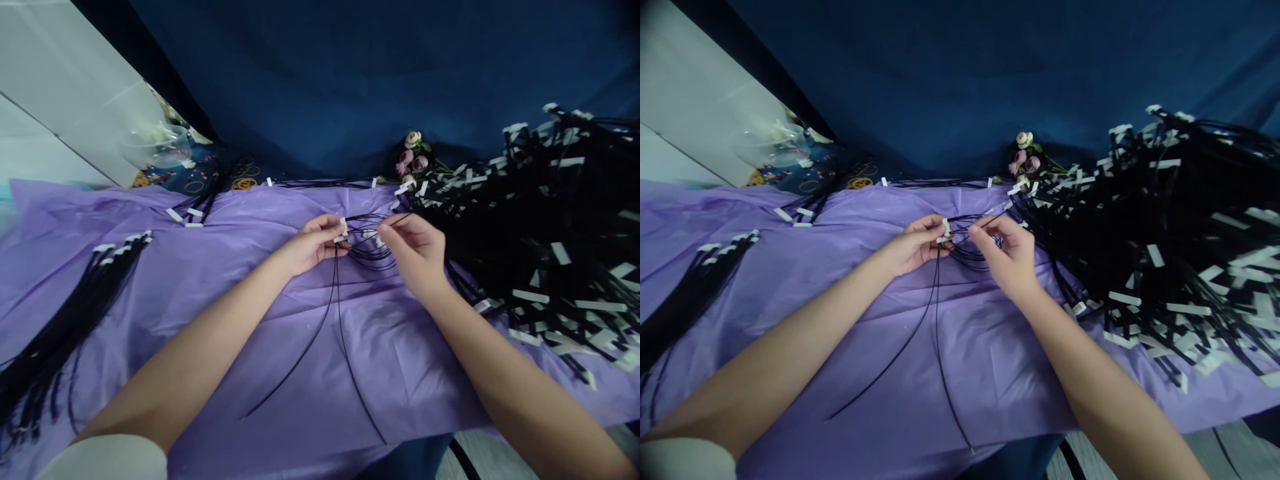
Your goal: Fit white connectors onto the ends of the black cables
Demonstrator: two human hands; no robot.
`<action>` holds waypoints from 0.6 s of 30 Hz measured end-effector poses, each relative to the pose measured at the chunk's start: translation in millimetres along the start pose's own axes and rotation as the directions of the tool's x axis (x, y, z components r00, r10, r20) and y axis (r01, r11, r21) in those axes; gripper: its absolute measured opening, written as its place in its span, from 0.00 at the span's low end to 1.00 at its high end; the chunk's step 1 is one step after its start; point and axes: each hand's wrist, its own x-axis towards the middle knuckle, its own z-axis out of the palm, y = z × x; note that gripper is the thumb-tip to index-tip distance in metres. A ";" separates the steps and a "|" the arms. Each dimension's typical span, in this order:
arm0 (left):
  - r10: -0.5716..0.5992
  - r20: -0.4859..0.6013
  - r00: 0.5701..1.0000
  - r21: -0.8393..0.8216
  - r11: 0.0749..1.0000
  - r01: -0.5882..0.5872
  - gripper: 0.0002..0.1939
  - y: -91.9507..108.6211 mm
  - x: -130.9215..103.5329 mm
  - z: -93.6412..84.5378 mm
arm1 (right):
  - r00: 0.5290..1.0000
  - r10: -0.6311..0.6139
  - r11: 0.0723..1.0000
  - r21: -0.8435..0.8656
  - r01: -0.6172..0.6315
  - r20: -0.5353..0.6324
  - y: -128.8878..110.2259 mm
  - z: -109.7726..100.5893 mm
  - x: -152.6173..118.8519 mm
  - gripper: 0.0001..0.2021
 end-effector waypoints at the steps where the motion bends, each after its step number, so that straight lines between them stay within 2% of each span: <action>1: 0.002 0.003 1.000 0.001 1.000 -0.002 0.17 -0.4 0.4 -0.4 | 0.996 0.060 0.996 0.073 -0.055 -0.063 1.2 -1.3 2.6 0.07; 3: 0.005 0.010 1.000 0.005 1.000 -0.005 0.17 -1.3 1.3 -1.1 | 0.975 0.154 0.967 0.228 -0.116 -0.158 3.0 -5.8 8.6 0.11; 5: 0.007 0.014 1.000 0.013 1.000 -0.007 0.16 -1.7 1.9 -1.7 | 0.950 0.237 0.919 0.362 -0.153 -0.201 2.5 -12.2 14.7 0.14; 9: 0.010 0.027 1.000 0.024 1.000 -0.010 0.16 -1.6 1.7 -2.1 | 0.919 0.344 0.853 0.474 -0.219 -0.193 -8.0 -23.2 21.5 0.18; 11: 0.011 0.037 0.999 0.026 1.000 -0.012 0.16 -1.5 1.3 -2.2 | 0.914 0.382 0.822 0.501 -0.271 -0.132 -15.8 -24.5 20.1 0.17; 14: 0.017 0.044 0.999 0.029 0.999 -0.018 0.15 -1.6 0.6 -2.1 | 0.913 0.407 0.817 0.437 -0.377 0.027 -23.6 -21.2 12.8 0.14; 18: 0.030 0.051 0.998 0.012 0.999 -0.031 0.15 -2.4 0.8 -2.4 | 0.905 0.398 0.896 0.146 -0.419 0.153 -22.5 -14.8 1.2 0.09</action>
